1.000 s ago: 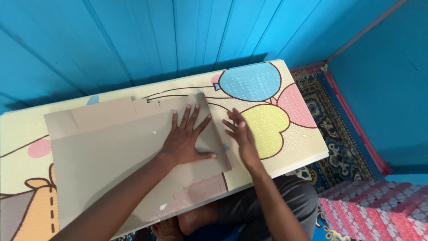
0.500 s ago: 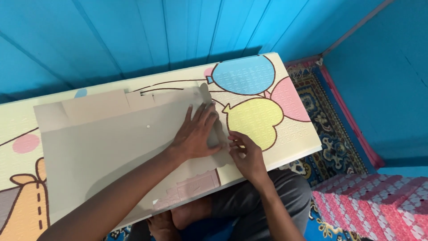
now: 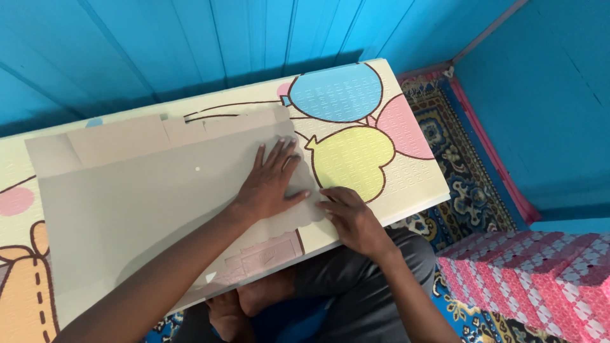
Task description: The person is assembling a cardboard box by applying adhesive strips to a flat cutout and then folding it into shape.
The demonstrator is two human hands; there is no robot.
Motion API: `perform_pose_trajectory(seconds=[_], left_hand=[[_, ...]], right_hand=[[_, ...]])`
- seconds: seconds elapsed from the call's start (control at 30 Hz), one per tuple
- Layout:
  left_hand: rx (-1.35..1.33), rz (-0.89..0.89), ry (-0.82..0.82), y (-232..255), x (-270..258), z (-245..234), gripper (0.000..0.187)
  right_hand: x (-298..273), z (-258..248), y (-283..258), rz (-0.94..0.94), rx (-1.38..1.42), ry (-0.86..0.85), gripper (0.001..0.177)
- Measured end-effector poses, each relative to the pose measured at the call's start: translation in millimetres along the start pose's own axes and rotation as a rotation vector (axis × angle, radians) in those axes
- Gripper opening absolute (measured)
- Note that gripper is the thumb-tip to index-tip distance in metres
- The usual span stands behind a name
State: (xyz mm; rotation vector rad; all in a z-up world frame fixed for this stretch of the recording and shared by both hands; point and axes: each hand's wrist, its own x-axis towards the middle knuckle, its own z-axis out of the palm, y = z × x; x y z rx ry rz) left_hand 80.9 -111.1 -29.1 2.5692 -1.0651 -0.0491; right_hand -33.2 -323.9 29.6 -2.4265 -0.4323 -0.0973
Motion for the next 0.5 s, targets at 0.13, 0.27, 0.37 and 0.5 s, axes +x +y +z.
perform_pose_trajectory(seconds=[0.13,0.27,0.37,0.5], left_hand=[[0.067,0.069,0.06,9.4,-9.4,19.8,0.056],[0.028,0.204,0.071,36.2,-26.9,27.3,0.048],[-0.059,0.18,-0.025,43.3,-32.5,8.7,0.054],[-0.143,0.154,0.119,38.3,-36.1,17.1,0.05]], right_hand=[[-3.4,1.5,14.0,-0.106,0.016,0.007,0.026],[-3.5,10.8,39.3,-0.133,0.052,0.04,0.025],[-4.4,12.8,37.6,-0.134,0.072,0.053,0.025],[-1.4,10.1,30.6,-0.116,0.07,0.066,0.024]])
